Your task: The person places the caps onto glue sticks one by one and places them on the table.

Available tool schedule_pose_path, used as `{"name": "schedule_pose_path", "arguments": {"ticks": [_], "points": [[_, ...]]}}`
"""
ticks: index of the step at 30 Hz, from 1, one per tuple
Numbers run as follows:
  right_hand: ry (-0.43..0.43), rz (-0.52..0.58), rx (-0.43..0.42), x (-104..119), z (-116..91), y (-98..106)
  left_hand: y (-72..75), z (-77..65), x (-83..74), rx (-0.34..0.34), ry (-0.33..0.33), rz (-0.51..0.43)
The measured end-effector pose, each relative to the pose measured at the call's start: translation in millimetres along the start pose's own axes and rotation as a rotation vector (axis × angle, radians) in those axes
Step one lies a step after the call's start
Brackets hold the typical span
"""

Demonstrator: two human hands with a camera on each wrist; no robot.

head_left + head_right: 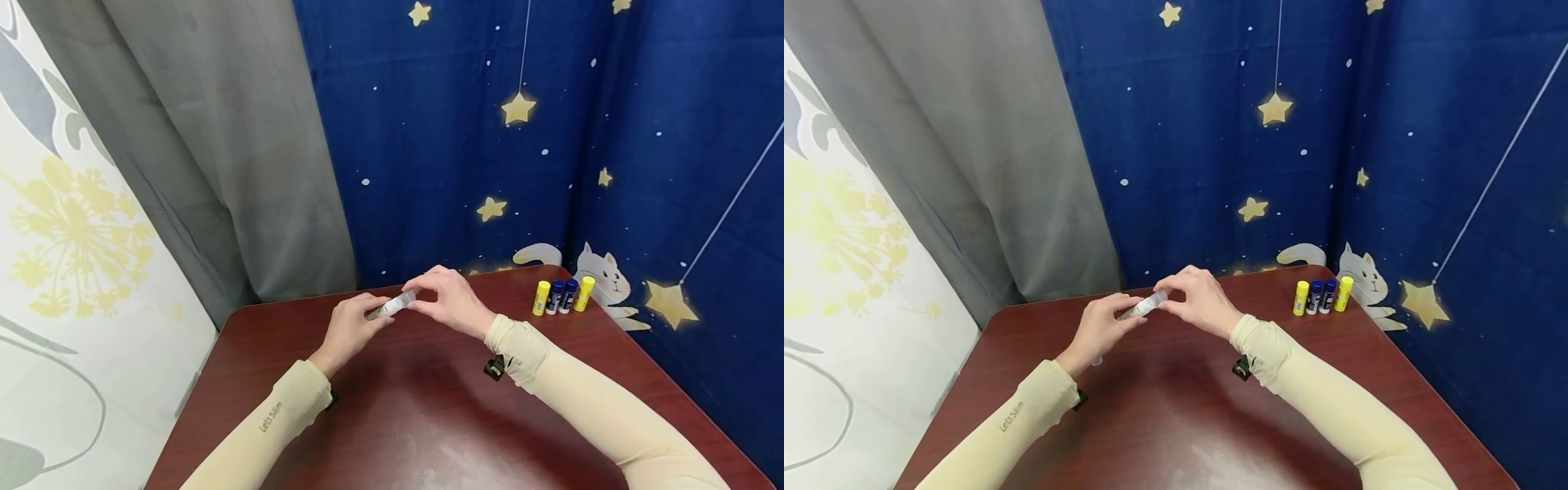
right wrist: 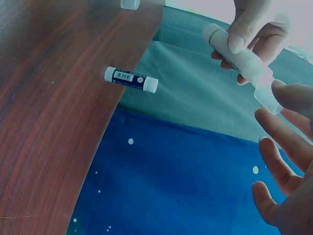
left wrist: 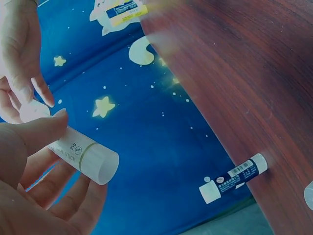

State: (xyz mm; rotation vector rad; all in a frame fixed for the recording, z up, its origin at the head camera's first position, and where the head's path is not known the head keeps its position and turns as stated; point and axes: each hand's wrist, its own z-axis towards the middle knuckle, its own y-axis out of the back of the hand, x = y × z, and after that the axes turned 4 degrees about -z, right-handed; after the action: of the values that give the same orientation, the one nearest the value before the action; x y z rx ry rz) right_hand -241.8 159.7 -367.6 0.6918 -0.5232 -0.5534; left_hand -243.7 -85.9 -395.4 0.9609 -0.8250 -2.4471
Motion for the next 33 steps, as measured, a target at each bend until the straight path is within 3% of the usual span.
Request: {"name": "schedule_pose_path", "arguments": {"ticks": [8, 24, 33], "points": [[-0.014, 0.013, 0.019, 0.9, -2.3, -1.9, -2.1, -2.0, -1.7, 0.013, 0.020, 0.012], [-0.002, 0.004, -0.011, 2.4, -1.9, -1.2, -2.6, -2.2, -2.5, -0.029, -0.049, 0.043], [-0.029, 0.019, 0.016, 3.4, -4.2, -1.3, -3.0, -1.5, -2.9, -0.029, -0.070, 0.052]]}}
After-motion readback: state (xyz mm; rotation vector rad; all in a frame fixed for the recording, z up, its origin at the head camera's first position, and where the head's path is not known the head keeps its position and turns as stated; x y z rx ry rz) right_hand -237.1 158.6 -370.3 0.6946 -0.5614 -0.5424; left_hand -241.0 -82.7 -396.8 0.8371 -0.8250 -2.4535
